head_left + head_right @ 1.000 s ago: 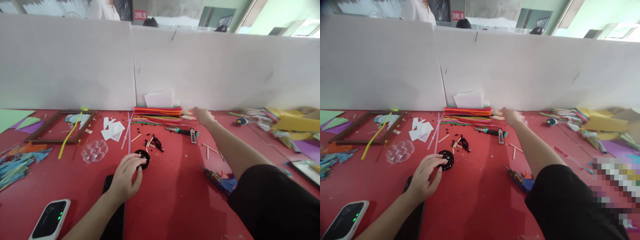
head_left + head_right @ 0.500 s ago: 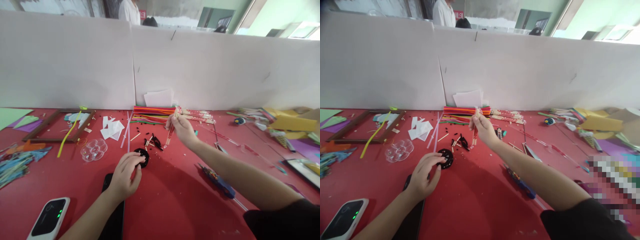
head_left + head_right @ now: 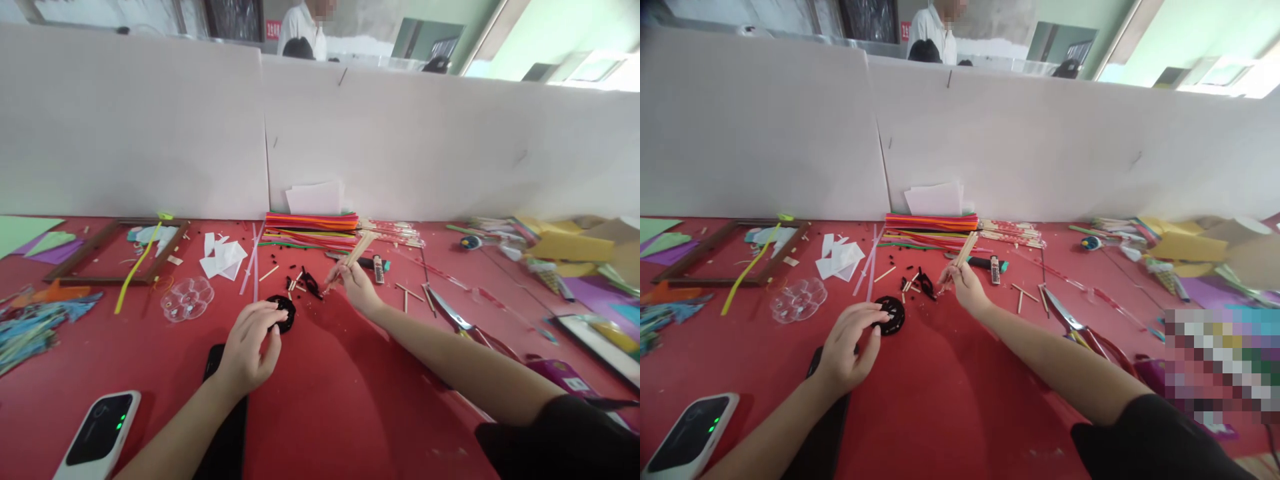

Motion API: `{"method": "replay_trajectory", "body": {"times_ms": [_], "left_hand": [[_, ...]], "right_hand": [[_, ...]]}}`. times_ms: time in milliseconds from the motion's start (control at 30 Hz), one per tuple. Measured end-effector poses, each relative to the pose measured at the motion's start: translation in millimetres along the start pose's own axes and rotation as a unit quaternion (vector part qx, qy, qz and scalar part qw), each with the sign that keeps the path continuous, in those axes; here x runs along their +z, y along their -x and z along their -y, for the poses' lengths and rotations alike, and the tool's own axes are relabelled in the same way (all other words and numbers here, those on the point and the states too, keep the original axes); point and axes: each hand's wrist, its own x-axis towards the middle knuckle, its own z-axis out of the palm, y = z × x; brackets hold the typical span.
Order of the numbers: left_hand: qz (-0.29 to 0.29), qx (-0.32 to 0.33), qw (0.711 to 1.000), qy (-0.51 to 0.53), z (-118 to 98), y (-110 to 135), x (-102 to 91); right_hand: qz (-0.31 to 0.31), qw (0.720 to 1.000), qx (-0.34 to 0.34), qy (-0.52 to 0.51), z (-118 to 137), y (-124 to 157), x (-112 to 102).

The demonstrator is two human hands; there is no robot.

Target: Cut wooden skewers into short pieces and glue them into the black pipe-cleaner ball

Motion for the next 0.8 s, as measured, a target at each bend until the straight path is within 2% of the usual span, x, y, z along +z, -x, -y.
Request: {"method": "replay_trajectory", "body": {"times_ms": [100,167,233,300,333,433,533,600,633,667,733,800], "left_hand": [[-0.041,-0.043,0.998,0.009,-10,-12,-7.7],[-0.057,-0.129,0.987,0.082,-23,-26,-15.8],[-0.055,-0.215,0.957,0.185,-39,-43,-23.6],[-0.018,-0.259,0.926,0.273,-53,-57,-28.7],[-0.019,-0.289,0.906,0.309,-58,-62,-29.9],[-0.068,-0.374,0.836,0.395,-66,-67,-27.6],[-0.130,-0.391,0.799,0.437,-66,-66,-21.9],[-0.180,-0.369,0.789,0.458,-63,-68,-23.8],[-0.226,-0.348,0.782,0.464,-59,-70,-28.8],[-0.252,-0.338,0.769,0.481,-55,-73,-37.4],[-0.249,-0.367,0.751,0.488,-43,-78,-65.9],[-0.323,-0.364,0.745,0.455,-29,-83,-103.7]], "right_hand": [[0.038,0.999,-0.004,0.008,24,10,9],[0.089,0.996,-0.006,0.005,50,22,20],[0.176,0.984,0.002,-0.009,79,39,34],[0.277,0.961,0.022,-0.022,105,56,47],[0.309,0.950,0.034,-0.026,116,62,52],[0.347,0.935,0.065,-0.028,136,72,59],[0.350,0.933,0.079,-0.005,140,74,57],[0.347,0.933,0.088,0.025,138,78,53],[0.345,0.933,0.092,0.044,136,83,51],[0.344,0.932,0.094,0.066,132,88,47],[0.335,0.929,0.097,0.120,119,98,37],[0.310,0.926,0.099,0.192,102,102,19]]}}
